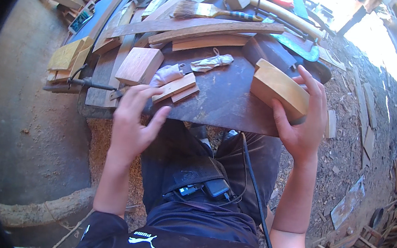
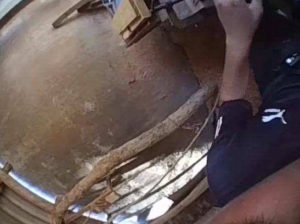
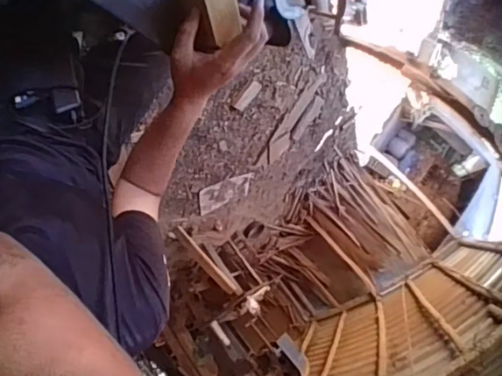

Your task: Preparing and cleaning small wooden blocks on a workbench.

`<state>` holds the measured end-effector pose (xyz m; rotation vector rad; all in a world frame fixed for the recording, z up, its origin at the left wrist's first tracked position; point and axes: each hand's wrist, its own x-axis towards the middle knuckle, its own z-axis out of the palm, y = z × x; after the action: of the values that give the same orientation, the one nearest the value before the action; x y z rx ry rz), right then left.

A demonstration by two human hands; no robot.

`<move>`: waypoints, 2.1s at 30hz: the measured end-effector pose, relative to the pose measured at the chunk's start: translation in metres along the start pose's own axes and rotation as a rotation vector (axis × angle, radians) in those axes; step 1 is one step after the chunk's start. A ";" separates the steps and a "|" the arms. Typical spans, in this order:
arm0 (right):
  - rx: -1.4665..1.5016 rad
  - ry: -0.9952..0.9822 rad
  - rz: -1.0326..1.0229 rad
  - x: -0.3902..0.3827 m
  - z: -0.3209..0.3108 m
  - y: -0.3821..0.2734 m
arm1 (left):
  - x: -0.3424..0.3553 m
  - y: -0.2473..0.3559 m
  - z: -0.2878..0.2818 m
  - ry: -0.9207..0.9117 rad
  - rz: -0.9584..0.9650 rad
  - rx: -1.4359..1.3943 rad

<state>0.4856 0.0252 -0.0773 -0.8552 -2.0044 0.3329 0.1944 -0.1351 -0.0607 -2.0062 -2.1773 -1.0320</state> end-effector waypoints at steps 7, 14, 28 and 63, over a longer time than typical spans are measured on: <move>-0.097 -0.014 -0.033 -0.001 -0.001 0.001 | 0.007 -0.006 0.026 0.056 -0.021 0.170; -0.107 -0.009 -0.038 0.002 -0.003 -0.001 | 0.004 -0.013 0.023 0.175 -0.068 -0.007; -0.116 -0.009 -0.037 0.001 -0.005 -0.002 | -0.049 0.068 -0.041 -0.096 -0.253 -0.944; -0.006 -0.175 0.022 0.009 -0.006 -0.001 | -0.018 0.035 0.034 -0.112 -0.399 -0.724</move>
<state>0.4866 0.0296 -0.0679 -0.8777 -2.1592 0.4273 0.2429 -0.1367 -0.0798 -1.8856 -2.5845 -2.0529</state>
